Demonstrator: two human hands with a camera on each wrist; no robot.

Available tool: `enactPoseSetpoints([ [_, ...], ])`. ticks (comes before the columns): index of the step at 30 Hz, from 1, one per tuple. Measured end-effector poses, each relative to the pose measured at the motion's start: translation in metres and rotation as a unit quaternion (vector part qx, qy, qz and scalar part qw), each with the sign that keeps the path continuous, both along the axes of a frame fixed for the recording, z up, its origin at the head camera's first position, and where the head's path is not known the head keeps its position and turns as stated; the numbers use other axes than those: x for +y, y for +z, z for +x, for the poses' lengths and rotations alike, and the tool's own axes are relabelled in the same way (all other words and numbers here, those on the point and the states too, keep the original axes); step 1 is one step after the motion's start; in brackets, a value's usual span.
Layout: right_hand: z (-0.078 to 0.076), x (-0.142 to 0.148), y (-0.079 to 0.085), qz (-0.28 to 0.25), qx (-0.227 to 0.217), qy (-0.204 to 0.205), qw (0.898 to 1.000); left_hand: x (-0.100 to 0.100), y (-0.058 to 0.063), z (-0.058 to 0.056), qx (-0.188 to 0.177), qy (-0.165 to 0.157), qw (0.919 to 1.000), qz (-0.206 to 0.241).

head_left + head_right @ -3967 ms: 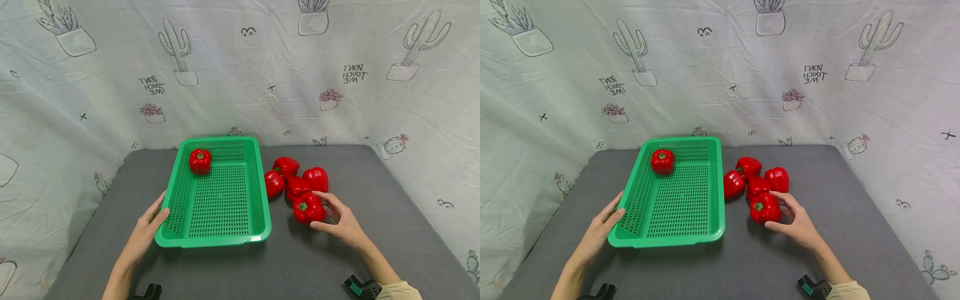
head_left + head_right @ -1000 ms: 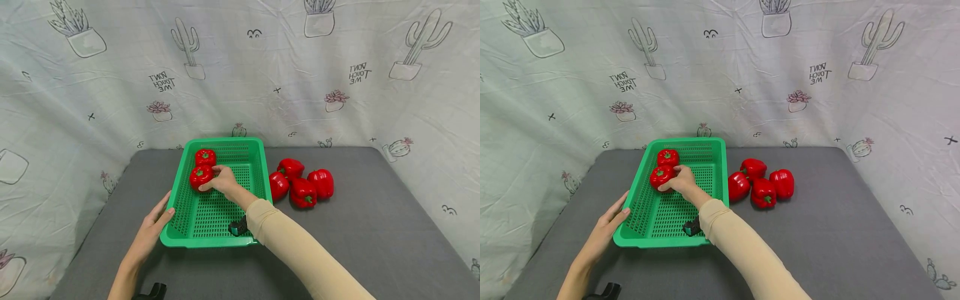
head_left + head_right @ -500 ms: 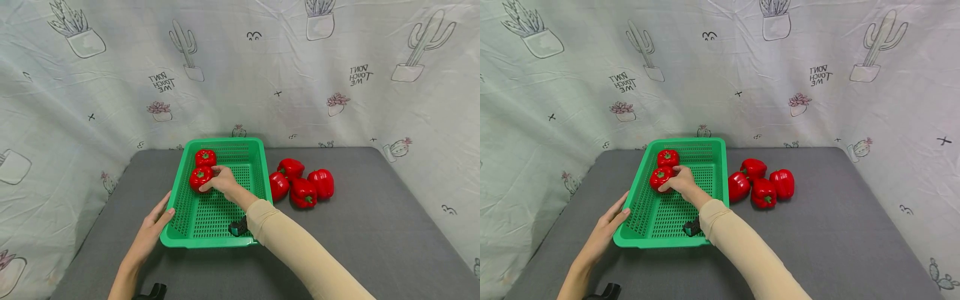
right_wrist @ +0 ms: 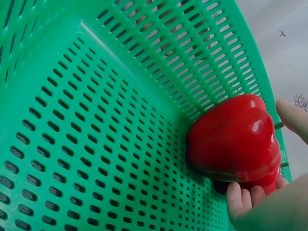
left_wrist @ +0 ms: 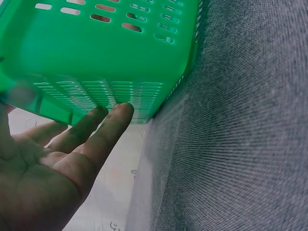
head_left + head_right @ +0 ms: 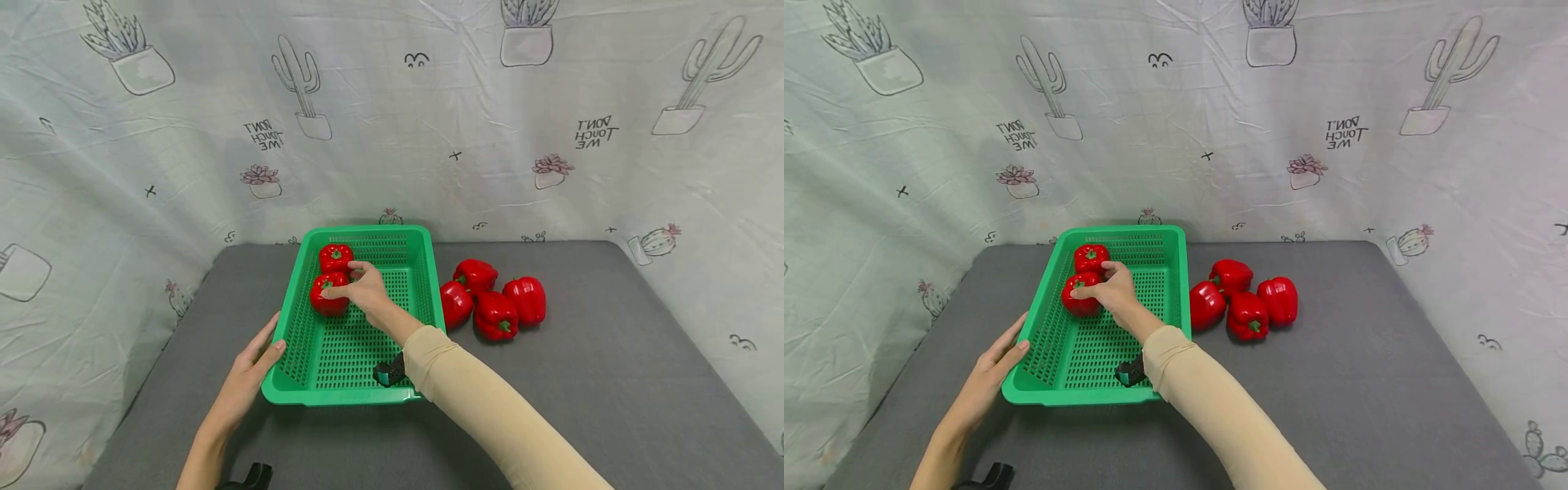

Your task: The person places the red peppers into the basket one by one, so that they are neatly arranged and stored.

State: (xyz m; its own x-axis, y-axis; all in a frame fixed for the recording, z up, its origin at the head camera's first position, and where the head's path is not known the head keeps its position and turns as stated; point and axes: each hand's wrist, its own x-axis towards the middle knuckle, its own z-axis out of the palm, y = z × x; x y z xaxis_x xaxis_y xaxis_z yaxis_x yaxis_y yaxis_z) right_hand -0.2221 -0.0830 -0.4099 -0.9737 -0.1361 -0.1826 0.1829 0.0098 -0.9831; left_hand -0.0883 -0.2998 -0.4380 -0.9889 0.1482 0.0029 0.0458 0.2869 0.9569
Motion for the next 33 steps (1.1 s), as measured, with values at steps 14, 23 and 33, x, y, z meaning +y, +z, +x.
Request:
enactPoseSetpoints([
  [14, -0.0037, 0.0018, -0.0014, -0.017, 0.019, -0.021, 0.999, 0.0030, -0.0018, -0.0007, 0.000, 0.004, 1.0000, -0.005],
  [23, -0.0030, 0.0028, -0.0007, -0.019, 0.026, -0.017, 0.999, 0.0021, -0.0026, -0.0001, 0.001, 0.003, 1.0000, -0.003],
  [33, -0.0040, 0.0023, -0.0024, -0.018, 0.024, -0.023, 0.999, 0.0022, -0.0042, -0.0007, 0.004, -0.001, 1.0000, 0.002],
])
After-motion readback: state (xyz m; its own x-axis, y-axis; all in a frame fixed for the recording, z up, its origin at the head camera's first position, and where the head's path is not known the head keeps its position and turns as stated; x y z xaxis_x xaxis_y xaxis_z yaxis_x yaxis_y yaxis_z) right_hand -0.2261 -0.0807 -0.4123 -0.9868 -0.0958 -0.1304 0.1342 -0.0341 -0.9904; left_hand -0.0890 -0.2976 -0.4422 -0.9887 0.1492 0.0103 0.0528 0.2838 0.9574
